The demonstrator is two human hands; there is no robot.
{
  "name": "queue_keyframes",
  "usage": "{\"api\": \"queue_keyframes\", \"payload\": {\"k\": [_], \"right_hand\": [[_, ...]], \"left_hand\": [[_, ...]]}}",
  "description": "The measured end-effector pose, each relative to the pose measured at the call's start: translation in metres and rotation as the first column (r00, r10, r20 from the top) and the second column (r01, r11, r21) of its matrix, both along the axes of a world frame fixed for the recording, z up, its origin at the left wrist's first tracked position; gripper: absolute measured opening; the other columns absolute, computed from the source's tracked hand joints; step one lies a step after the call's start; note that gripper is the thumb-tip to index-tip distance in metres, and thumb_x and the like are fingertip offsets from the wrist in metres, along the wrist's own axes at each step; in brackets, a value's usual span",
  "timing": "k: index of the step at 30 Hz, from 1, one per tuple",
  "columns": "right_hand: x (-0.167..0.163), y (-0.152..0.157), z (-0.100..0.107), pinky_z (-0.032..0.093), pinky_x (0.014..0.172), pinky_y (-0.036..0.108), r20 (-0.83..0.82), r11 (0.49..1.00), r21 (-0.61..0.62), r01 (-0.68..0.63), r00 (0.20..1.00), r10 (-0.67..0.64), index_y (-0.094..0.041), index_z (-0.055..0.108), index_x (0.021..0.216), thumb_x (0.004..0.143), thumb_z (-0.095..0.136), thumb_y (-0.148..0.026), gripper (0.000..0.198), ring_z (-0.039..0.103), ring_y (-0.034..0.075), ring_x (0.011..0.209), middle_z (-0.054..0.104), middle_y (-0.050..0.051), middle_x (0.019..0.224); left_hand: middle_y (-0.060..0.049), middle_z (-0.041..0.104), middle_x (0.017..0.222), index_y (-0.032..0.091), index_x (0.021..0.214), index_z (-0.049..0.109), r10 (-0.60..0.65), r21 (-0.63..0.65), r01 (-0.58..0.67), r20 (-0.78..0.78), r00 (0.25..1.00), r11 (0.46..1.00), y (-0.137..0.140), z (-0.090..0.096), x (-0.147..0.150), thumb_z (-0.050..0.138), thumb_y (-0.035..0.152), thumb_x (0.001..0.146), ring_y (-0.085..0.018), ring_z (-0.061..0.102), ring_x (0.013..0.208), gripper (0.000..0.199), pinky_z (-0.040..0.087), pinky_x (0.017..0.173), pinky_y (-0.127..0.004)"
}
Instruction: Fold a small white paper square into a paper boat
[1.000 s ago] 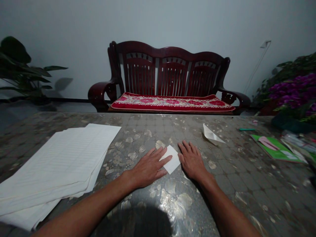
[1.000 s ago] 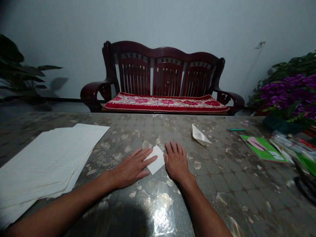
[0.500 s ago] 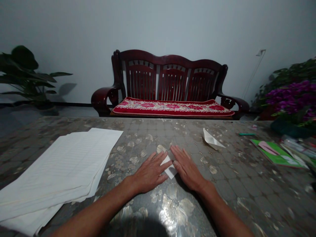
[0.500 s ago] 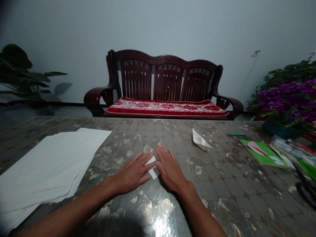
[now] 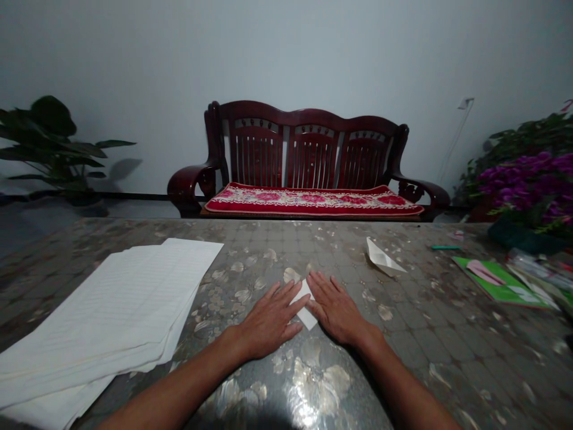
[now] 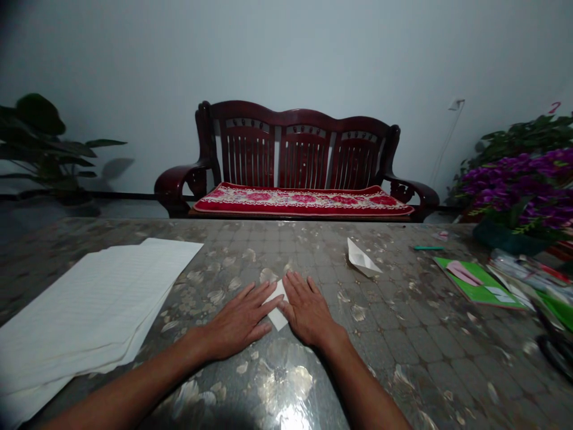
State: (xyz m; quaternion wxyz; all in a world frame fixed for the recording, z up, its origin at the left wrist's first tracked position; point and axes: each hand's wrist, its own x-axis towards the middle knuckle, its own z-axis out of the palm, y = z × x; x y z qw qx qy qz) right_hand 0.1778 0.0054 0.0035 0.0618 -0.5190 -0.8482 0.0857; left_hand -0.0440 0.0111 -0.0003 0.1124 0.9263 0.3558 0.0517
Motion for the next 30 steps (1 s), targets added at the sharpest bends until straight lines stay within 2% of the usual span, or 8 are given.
{"api": "queue_keyframes", "payload": {"k": [7,15,18,20,22,24,27,30], "right_hand": [[0.0,0.0,0.0,0.016,0.122,0.054,0.031,1.0,-0.005,0.03,0.999,-0.03,-0.014,0.029,0.155,0.104,0.03,-0.044,0.06,0.018,0.026,0.151,0.022,0.011,0.161],[0.008,-0.002,-0.003,0.017,0.121,0.055,0.008,0.995,0.022,0.099,0.995,-0.099,-0.015,0.03,0.155,0.103,0.03,-0.046,0.061,0.019,0.026,0.151,0.024,0.012,0.161],[0.016,-0.002,-0.005,0.017,0.121,0.055,-0.007,0.991,0.008,0.133,0.991,-0.133,-0.013,0.03,0.155,0.103,0.026,-0.048,0.062,0.018,0.026,0.151,0.024,0.013,0.161],[0.021,-0.002,-0.006,0.017,0.122,0.055,-0.042,0.99,-0.003,0.144,0.989,-0.144,-0.012,0.028,0.155,0.104,0.022,-0.049,0.063,0.018,0.025,0.151,0.024,0.013,0.161],[0.023,-0.002,-0.007,0.017,0.122,0.054,-0.087,0.989,-0.001,0.15,0.985,-0.149,-0.014,0.024,0.157,0.104,0.019,-0.047,0.062,0.017,0.024,0.151,0.023,0.012,0.162],[0.023,-0.003,-0.006,0.016,0.122,0.053,-0.119,0.991,0.005,0.135,0.984,-0.133,-0.017,0.022,0.157,0.105,0.018,-0.045,0.06,0.015,0.022,0.152,0.021,0.009,0.163],[0.018,-0.006,-0.004,0.016,0.123,0.051,-0.133,0.994,0.003,0.107,0.985,-0.106,-0.02,0.025,0.157,0.105,0.022,-0.043,0.057,0.017,0.021,0.152,0.024,0.007,0.163],[0.011,-0.006,-0.003,0.019,0.122,0.051,-0.131,0.988,0.002,0.154,0.98,-0.152,-0.02,0.032,0.155,0.104,0.025,-0.04,0.056,0.022,0.023,0.15,0.032,0.007,0.16]], "left_hand": [[-0.005,0.022,0.164,0.029,0.156,0.022,0.028,-0.032,-0.028,-0.01,1.0,0.999,-0.007,0.001,-0.013,0.048,0.035,0.098,-0.024,0.016,0.152,0.064,0.012,0.123,-0.051],[-0.006,0.026,0.163,0.027,0.156,0.026,0.11,-0.033,-0.109,0.022,0.994,0.993,-0.019,0.003,-0.032,0.046,0.035,0.099,-0.025,0.021,0.151,0.061,0.015,0.123,-0.051],[-0.006,0.03,0.161,0.024,0.154,0.032,0.151,-0.091,-0.145,0.07,0.986,0.985,-0.02,0.004,-0.037,0.042,0.041,0.1,-0.025,0.024,0.15,0.057,0.018,0.124,-0.051],[-0.008,0.036,0.159,0.02,0.151,0.039,0.251,-0.144,-0.229,0.16,0.955,0.963,-0.018,0.005,-0.038,0.034,0.041,0.102,-0.023,0.031,0.148,0.053,0.023,0.123,-0.048],[-0.009,0.045,0.153,0.017,0.146,0.046,0.388,-0.194,-0.344,0.278,0.879,0.919,-0.013,0.006,-0.037,0.029,0.038,0.103,-0.022,0.041,0.143,0.051,0.03,0.12,-0.044],[-0.01,0.055,0.145,0.017,0.14,0.053,0.48,-0.231,-0.421,0.369,0.796,0.877,-0.006,0.006,-0.034,0.033,0.035,0.1,-0.022,0.05,0.135,0.048,0.038,0.116,-0.042],[-0.009,0.063,0.136,0.018,0.134,0.057,0.502,-0.252,-0.435,0.435,0.747,0.865,0.007,0.007,-0.022,0.045,0.026,0.091,-0.023,0.058,0.126,0.045,0.044,0.11,-0.04],[-0.008,0.065,0.132,0.02,0.132,0.057,0.462,-0.255,-0.387,0.429,0.776,0.886,0.019,0.009,-0.004,0.054,0.02,0.083,-0.023,0.061,0.12,0.049,0.047,0.106,-0.038]]}}
